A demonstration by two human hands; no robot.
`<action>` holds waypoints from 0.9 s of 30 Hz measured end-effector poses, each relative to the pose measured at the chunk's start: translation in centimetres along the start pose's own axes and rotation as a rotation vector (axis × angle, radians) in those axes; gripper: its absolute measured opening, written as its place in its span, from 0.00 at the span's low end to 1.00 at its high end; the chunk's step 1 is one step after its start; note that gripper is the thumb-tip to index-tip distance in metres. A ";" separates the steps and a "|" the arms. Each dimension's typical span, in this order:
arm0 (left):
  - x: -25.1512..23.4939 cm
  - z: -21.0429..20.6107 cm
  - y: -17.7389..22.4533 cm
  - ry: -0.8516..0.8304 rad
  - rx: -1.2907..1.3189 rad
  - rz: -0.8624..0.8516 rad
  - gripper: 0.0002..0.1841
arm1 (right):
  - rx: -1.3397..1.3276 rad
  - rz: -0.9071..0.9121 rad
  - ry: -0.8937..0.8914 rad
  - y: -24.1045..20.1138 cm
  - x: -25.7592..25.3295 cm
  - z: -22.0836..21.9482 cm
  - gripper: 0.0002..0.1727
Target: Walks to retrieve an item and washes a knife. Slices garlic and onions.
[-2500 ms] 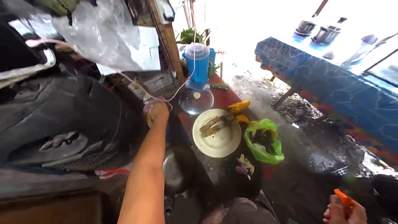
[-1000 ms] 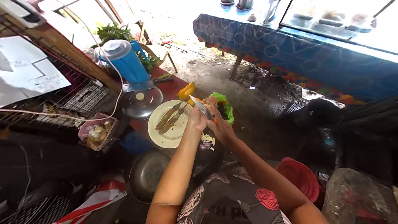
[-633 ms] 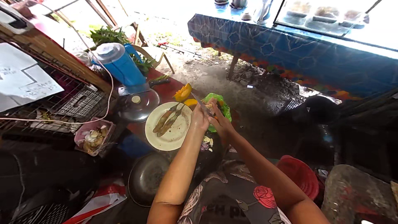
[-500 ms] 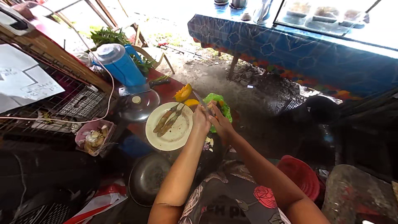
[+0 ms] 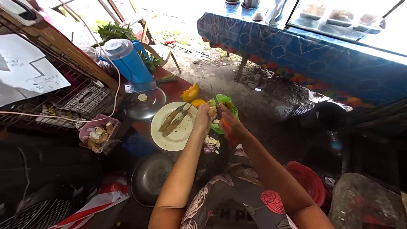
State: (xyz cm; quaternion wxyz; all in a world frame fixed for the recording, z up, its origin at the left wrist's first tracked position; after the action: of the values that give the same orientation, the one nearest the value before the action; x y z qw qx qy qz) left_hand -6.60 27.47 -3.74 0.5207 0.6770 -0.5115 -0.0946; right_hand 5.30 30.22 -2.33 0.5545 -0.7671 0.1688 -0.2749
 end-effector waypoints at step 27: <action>-0.5 -1.2 0.0 0.096 -0.608 -0.114 0.21 | -0.374 -0.192 0.014 2.5 0.2 -1.8 0.39</action>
State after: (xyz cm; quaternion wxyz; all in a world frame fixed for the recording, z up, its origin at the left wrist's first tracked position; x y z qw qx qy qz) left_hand -6.05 28.61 -3.44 0.7168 0.5214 -0.3957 -0.2403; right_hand 4.47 27.92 -4.22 0.3727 -0.8672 0.1468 -0.2957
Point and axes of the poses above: each hand's wrist, its own x-axis away from the middle knuckle, its own z-axis out of the back of the hand, y = z × x, the point moved 9 cm from there along -x, towards the middle knuckle, and after that the axes turned 5 degrees about z, right-handed, at the moved point
